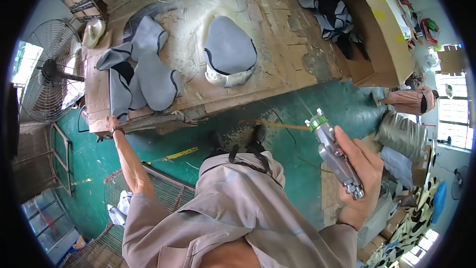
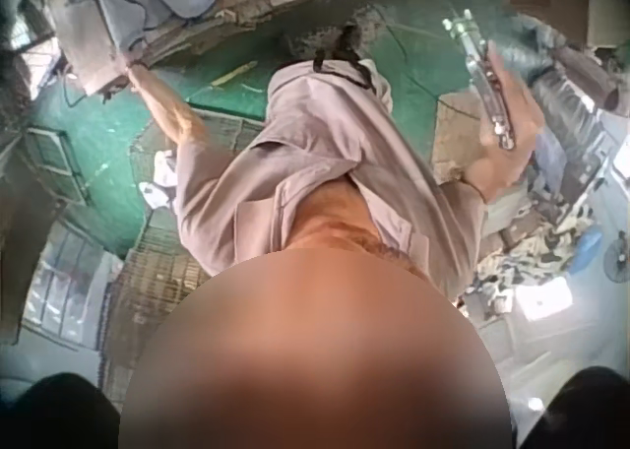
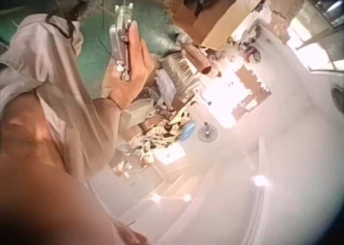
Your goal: The recorder applies spray adhesive to shoe upper components using a pneumatic spray gun and organizes the parts on a drying rack.
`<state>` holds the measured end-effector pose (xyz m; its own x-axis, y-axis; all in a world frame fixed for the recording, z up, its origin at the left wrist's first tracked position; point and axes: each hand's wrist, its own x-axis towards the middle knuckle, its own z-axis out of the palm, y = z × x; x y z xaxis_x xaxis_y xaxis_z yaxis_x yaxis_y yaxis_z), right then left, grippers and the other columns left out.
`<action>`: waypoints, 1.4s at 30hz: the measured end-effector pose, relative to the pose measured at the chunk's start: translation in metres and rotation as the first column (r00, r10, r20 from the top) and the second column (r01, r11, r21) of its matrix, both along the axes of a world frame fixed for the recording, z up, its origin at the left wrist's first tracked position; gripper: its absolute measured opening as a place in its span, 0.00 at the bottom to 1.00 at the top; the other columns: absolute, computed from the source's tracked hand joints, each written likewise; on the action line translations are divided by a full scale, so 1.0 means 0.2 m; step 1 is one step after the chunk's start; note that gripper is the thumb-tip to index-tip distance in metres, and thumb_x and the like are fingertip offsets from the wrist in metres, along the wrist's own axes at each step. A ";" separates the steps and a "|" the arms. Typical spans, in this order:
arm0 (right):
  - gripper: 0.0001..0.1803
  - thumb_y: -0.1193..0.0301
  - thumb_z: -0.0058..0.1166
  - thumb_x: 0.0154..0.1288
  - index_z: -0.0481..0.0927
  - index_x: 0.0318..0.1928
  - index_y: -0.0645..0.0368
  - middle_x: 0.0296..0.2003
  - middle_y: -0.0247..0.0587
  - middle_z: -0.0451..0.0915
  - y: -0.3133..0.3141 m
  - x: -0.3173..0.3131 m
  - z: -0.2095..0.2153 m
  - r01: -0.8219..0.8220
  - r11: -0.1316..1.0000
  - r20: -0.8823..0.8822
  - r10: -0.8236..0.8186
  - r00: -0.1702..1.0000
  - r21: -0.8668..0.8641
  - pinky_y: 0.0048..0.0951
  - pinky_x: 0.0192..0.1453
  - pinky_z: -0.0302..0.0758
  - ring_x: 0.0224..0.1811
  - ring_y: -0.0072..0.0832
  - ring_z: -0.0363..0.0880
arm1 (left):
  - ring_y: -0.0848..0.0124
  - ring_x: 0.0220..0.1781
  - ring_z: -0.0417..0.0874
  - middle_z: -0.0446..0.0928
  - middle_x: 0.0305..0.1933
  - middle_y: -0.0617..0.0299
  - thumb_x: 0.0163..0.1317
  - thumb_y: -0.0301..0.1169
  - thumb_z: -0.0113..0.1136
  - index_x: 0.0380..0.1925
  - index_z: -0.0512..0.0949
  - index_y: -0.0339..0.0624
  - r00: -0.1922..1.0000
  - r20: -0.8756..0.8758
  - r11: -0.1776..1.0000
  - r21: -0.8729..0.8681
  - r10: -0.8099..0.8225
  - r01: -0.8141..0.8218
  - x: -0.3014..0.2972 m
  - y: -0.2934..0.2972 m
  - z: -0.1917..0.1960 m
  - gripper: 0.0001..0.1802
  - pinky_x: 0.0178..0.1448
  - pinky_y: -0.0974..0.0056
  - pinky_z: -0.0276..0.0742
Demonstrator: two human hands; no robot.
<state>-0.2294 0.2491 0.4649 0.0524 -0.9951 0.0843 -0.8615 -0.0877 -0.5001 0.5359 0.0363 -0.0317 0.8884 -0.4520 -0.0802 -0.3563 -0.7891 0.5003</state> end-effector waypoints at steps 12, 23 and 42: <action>0.29 0.77 0.60 0.53 0.85 0.60 0.64 0.30 0.48 0.82 -0.06 0.27 0.04 -0.035 0.999 -0.111 0.032 0.993 -0.026 0.30 0.36 0.73 0.29 0.36 0.81 | 0.61 0.63 0.82 0.80 0.64 0.51 0.64 0.15 0.57 0.65 0.76 0.35 0.974 -0.152 0.574 -0.818 -0.165 -0.031 -1.06 0.47 0.19 0.28 0.70 0.57 0.75; 0.34 0.76 0.68 0.52 0.81 0.63 0.68 0.30 0.41 0.83 0.00 0.74 0.08 -0.350 0.937 -0.265 0.332 0.905 -0.023 0.34 0.28 0.76 0.27 0.34 0.83 | 0.69 0.56 0.83 0.82 0.58 0.60 0.66 0.19 0.58 0.59 0.82 0.40 0.821 -0.335 0.722 -0.680 -0.462 0.129 -1.59 0.92 0.06 0.21 0.60 0.65 0.80; 0.38 0.64 0.56 0.51 0.80 0.65 0.69 0.32 0.51 0.83 0.39 -0.26 -0.17 -0.224 0.971 0.083 0.217 0.973 0.087 0.31 0.35 0.77 0.29 0.41 0.84 | 0.61 0.54 0.84 0.81 0.55 0.55 0.62 0.23 0.66 0.55 0.85 0.48 0.710 -0.032 0.518 -0.707 -0.703 0.481 -2.42 0.42 0.40 0.19 0.54 0.60 0.81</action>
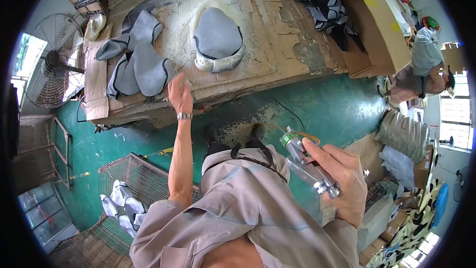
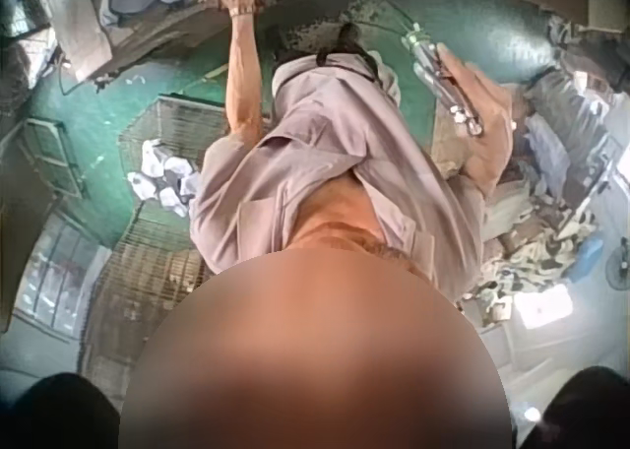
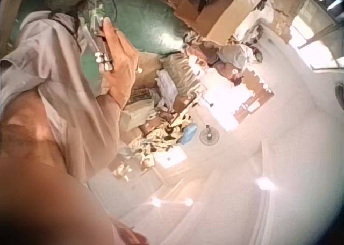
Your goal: The recorder applies spray adhesive to shoe upper components using a pneumatic spray gun and organizes the parts on a drying rack.
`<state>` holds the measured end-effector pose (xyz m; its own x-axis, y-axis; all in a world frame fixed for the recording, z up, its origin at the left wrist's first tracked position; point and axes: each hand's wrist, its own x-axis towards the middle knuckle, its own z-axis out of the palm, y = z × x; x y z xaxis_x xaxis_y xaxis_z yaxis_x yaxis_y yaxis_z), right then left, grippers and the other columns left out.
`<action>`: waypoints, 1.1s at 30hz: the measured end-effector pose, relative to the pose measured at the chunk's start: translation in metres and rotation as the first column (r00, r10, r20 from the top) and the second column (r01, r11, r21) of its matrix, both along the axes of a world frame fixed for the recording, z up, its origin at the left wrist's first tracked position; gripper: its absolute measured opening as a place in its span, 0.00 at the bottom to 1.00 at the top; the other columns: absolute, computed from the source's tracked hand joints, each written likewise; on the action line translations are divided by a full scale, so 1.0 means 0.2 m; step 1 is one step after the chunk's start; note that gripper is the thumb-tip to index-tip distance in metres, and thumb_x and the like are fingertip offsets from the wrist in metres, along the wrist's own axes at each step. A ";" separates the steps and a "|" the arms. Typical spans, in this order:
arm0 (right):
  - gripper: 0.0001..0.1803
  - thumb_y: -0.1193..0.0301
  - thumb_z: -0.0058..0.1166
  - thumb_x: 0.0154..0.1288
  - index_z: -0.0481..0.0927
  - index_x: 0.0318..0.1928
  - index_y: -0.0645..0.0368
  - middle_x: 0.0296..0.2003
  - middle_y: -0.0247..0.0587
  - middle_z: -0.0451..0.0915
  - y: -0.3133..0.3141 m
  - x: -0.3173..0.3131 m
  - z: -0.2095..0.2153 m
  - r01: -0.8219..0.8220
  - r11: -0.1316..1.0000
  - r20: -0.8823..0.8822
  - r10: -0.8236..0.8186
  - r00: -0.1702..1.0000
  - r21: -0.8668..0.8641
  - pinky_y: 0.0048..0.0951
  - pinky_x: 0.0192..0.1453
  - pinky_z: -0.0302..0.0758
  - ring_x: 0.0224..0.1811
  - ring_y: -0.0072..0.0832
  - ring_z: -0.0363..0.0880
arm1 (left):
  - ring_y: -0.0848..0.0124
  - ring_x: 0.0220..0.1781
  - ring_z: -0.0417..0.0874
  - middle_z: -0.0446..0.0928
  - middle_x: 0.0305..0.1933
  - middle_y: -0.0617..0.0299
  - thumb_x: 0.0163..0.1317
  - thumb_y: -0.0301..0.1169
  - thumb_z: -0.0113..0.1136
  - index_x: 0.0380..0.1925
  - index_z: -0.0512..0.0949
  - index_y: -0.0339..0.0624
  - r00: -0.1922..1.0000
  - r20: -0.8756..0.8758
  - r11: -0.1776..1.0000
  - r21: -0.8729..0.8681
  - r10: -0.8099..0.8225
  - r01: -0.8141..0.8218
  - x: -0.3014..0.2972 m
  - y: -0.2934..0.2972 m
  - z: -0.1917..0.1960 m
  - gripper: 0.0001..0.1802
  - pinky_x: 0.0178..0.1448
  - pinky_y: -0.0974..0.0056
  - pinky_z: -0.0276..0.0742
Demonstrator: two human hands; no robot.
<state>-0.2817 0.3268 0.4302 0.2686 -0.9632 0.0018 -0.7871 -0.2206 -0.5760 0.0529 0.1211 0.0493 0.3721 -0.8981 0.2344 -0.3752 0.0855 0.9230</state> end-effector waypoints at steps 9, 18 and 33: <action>0.37 0.82 0.59 0.48 0.80 0.65 0.67 0.32 0.48 0.82 -0.05 -0.63 -0.14 0.125 0.992 0.251 -0.119 0.961 -0.008 0.30 0.33 0.73 0.27 0.35 0.79 | 0.53 0.69 0.77 0.79 0.66 0.55 0.55 0.48 0.76 0.58 0.86 0.73 0.759 0.650 0.980 0.164 -0.025 -0.109 -0.20 -0.60 -0.06 0.27 0.70 0.50 0.75; 0.40 0.73 0.61 0.46 0.79 0.65 0.68 0.31 0.49 0.82 -0.24 -1.01 -0.16 0.012 0.998 0.288 0.006 0.958 -0.063 0.35 0.36 0.79 0.30 0.43 0.84 | 0.57 0.70 0.77 0.80 0.66 0.60 0.54 0.40 0.76 0.56 0.88 0.69 0.823 0.559 0.954 0.291 -0.105 -0.076 -0.22 -0.70 -0.06 0.26 0.73 0.53 0.72; 0.34 0.64 0.70 0.55 0.82 0.64 0.62 0.30 0.43 0.83 -0.53 -0.72 0.02 -0.071 0.987 0.198 0.099 0.975 -0.142 0.35 0.32 0.79 0.30 0.38 0.86 | 0.73 0.54 0.81 0.80 0.63 0.59 0.62 0.18 0.61 0.64 0.81 0.43 0.649 -0.665 0.901 0.084 0.369 -0.426 -0.21 -0.43 -0.17 0.28 0.53 0.68 0.76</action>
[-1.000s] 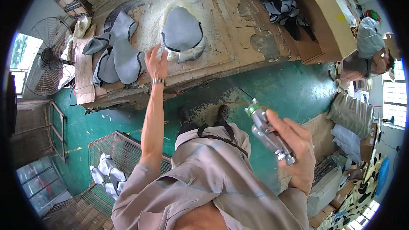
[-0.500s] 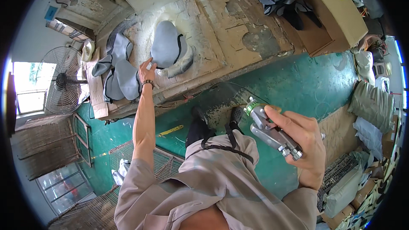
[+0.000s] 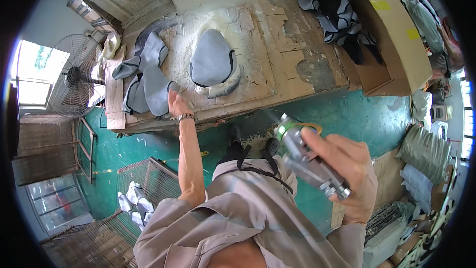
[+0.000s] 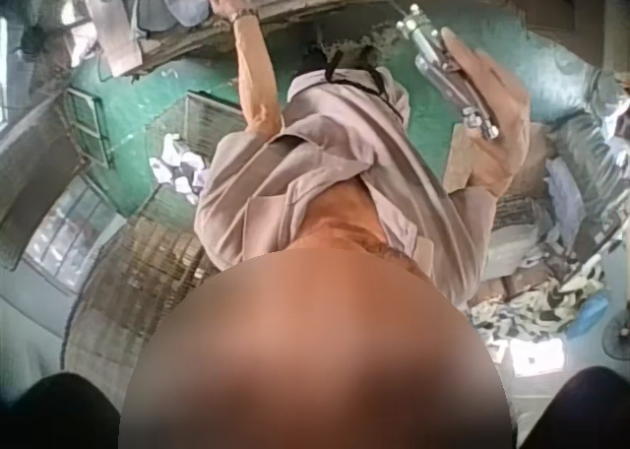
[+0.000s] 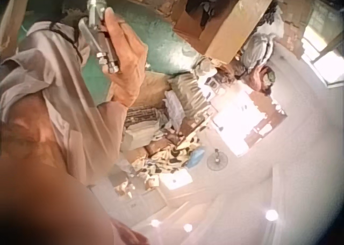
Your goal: The recorder applies spray adhesive to shoe upper components using a pneumatic spray gun and organizes the parts on a drying rack.
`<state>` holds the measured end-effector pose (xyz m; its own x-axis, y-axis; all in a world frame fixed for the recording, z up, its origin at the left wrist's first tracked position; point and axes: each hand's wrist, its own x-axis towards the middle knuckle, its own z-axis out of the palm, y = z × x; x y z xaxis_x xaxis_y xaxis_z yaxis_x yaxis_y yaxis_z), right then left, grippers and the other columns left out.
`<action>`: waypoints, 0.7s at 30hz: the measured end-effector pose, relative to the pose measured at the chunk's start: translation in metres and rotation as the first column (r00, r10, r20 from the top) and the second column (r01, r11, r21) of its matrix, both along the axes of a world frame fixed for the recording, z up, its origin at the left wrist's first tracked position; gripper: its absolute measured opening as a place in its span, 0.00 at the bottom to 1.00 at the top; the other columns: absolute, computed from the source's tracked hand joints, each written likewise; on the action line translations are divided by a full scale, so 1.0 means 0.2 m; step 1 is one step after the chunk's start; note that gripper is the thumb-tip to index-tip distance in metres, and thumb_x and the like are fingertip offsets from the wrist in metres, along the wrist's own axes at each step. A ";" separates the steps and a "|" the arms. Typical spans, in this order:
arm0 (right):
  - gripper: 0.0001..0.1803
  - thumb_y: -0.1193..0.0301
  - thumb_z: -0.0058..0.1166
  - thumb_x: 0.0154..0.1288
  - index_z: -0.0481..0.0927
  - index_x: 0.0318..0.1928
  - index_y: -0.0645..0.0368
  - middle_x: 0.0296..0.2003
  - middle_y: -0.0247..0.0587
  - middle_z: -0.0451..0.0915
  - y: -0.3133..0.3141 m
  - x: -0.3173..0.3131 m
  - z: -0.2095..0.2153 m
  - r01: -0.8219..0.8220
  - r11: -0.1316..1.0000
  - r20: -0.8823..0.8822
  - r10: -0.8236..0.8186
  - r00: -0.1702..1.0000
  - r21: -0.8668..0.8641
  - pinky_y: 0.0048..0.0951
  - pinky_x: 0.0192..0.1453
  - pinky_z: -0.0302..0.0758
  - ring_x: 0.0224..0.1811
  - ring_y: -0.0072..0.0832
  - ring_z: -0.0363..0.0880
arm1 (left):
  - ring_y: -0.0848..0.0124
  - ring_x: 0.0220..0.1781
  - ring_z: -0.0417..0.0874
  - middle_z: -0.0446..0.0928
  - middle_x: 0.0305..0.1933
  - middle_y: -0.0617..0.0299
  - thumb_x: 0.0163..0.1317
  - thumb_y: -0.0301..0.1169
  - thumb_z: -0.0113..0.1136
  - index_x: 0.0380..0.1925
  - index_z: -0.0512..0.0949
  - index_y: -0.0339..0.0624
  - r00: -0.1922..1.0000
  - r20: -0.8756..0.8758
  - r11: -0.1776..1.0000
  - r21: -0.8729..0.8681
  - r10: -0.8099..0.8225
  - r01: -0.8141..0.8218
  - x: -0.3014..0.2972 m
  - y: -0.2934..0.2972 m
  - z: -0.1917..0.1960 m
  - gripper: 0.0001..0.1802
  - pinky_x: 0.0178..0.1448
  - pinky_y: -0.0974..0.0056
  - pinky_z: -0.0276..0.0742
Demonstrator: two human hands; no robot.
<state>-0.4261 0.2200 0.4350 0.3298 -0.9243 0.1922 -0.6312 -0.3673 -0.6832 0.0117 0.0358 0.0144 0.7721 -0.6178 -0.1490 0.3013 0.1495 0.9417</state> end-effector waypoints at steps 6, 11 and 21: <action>0.34 0.73 0.71 0.50 0.84 0.63 0.58 0.30 0.40 0.84 -0.07 0.11 0.03 0.036 0.999 -0.057 -0.035 0.998 0.021 0.33 0.33 0.79 0.28 0.36 0.85 | 0.73 0.55 0.81 0.80 0.58 0.63 0.63 0.19 0.62 0.62 0.82 0.43 0.957 0.289 1.000 0.008 0.020 -0.024 0.04 0.15 0.04 0.25 0.60 0.66 0.75; 0.36 0.71 0.70 0.47 0.84 0.63 0.59 0.29 0.39 0.82 -0.09 0.04 0.01 -0.122 0.992 -0.016 0.122 0.992 0.035 0.32 0.33 0.78 0.28 0.35 0.85 | 0.56 0.66 0.79 0.80 0.62 0.55 0.59 0.29 0.73 0.58 0.86 0.51 0.402 0.862 0.951 0.283 -0.308 0.121 -0.06 0.01 0.22 0.24 0.70 0.54 0.73; 0.28 0.69 0.73 0.51 0.88 0.56 0.56 0.26 0.34 0.80 0.02 -0.07 0.06 0.044 0.999 -0.123 -0.040 0.992 0.032 0.30 0.29 0.72 0.24 0.30 0.80 | 0.51 0.74 0.71 0.75 0.70 0.58 0.50 0.40 0.79 0.55 0.86 0.60 0.099 0.917 0.920 0.375 -0.386 0.110 -0.07 -0.12 0.22 0.28 0.73 0.47 0.68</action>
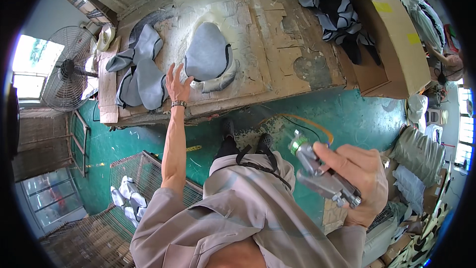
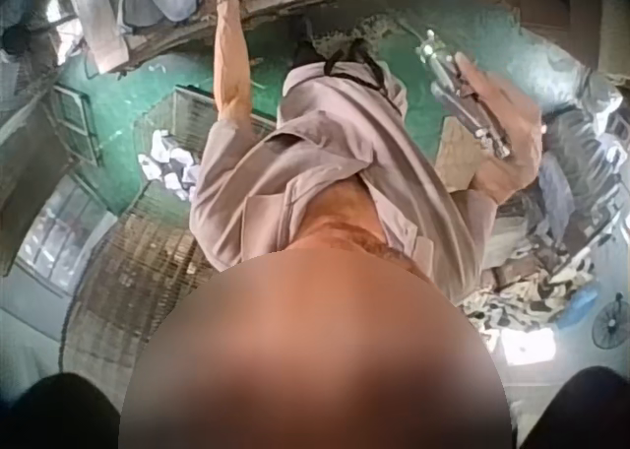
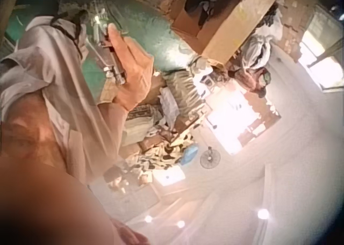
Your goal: The recorder applies spray adhesive to shoe upper components using a pneumatic spray gun and organizes the parts on a drying rack.
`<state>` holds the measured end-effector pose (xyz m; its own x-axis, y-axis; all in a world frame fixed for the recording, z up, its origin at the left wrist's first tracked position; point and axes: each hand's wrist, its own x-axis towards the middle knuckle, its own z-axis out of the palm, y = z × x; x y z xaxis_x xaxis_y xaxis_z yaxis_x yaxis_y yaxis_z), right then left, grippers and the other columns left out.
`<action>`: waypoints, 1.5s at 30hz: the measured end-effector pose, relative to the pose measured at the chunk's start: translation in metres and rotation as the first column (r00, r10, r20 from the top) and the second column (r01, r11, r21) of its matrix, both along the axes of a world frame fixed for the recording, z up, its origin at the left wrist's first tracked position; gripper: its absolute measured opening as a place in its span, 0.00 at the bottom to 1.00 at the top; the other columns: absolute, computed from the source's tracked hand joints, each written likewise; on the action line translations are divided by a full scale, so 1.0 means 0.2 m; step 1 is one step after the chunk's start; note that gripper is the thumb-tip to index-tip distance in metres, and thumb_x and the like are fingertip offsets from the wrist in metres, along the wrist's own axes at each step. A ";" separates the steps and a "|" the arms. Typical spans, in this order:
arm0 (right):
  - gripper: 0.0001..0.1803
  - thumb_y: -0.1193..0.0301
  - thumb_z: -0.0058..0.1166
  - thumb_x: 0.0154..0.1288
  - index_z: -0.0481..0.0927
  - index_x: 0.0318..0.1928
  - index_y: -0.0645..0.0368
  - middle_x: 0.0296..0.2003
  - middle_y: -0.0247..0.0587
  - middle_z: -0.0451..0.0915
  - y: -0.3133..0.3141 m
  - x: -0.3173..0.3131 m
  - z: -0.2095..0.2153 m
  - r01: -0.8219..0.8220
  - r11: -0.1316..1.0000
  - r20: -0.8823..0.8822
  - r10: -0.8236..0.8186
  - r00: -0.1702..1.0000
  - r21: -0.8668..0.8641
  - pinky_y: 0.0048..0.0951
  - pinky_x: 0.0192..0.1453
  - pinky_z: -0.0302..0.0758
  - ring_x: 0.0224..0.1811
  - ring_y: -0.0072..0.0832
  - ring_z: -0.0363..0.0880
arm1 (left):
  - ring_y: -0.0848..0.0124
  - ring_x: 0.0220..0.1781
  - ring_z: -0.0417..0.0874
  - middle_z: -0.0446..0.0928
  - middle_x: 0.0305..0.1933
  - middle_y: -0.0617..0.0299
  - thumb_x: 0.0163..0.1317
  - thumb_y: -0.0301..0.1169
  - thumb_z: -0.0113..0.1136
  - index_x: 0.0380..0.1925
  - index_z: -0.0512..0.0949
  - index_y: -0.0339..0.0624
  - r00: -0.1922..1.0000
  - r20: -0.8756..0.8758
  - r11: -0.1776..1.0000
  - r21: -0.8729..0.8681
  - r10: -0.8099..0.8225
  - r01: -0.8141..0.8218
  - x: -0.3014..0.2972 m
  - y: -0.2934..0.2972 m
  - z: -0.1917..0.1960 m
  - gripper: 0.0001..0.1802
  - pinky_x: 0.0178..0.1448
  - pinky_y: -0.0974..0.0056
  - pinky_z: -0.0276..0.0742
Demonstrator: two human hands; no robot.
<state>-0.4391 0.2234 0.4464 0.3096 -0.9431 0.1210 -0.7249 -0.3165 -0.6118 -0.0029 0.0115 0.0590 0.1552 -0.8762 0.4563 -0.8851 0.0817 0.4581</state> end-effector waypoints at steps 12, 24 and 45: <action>0.36 0.79 0.61 0.50 0.79 0.64 0.70 0.31 0.49 0.78 0.15 -0.18 -0.14 0.097 0.992 0.096 -0.105 0.990 0.080 0.29 0.40 0.74 0.31 0.40 0.79 | 0.61 0.56 0.81 0.81 0.48 0.66 0.40 0.28 0.75 0.25 0.88 0.50 0.991 -0.090 0.991 0.078 -0.098 0.105 0.07 -0.12 0.05 0.08 0.62 0.48 0.74; 0.32 0.80 0.65 0.57 0.79 0.65 0.68 0.33 0.46 0.79 0.12 -0.08 -0.27 0.003 0.989 0.225 -0.037 0.974 0.148 0.28 0.36 0.71 0.30 0.32 0.74 | 0.57 0.57 0.77 0.77 0.49 0.61 0.52 0.30 0.69 0.33 0.86 0.50 0.989 0.131 0.956 -0.277 -0.065 0.100 0.04 -0.17 0.73 0.07 0.61 0.51 0.71; 0.31 0.81 0.65 0.60 0.78 0.67 0.67 0.36 0.45 0.82 -0.19 1.15 -0.20 0.066 0.976 0.091 -0.087 0.992 0.207 0.28 0.40 0.74 0.33 0.30 0.77 | 0.50 0.64 0.82 0.81 0.62 0.51 0.64 0.29 0.60 0.66 0.76 0.56 0.627 0.283 0.638 0.064 0.726 -0.767 2.75 0.01 0.34 0.28 0.67 0.46 0.77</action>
<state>-0.2094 0.1859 0.4066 0.2318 -0.9715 -0.0491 -0.6747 -0.1242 -0.7276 0.5475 0.0138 0.1266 0.7087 -0.5636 0.4243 -0.6790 -0.7082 0.1934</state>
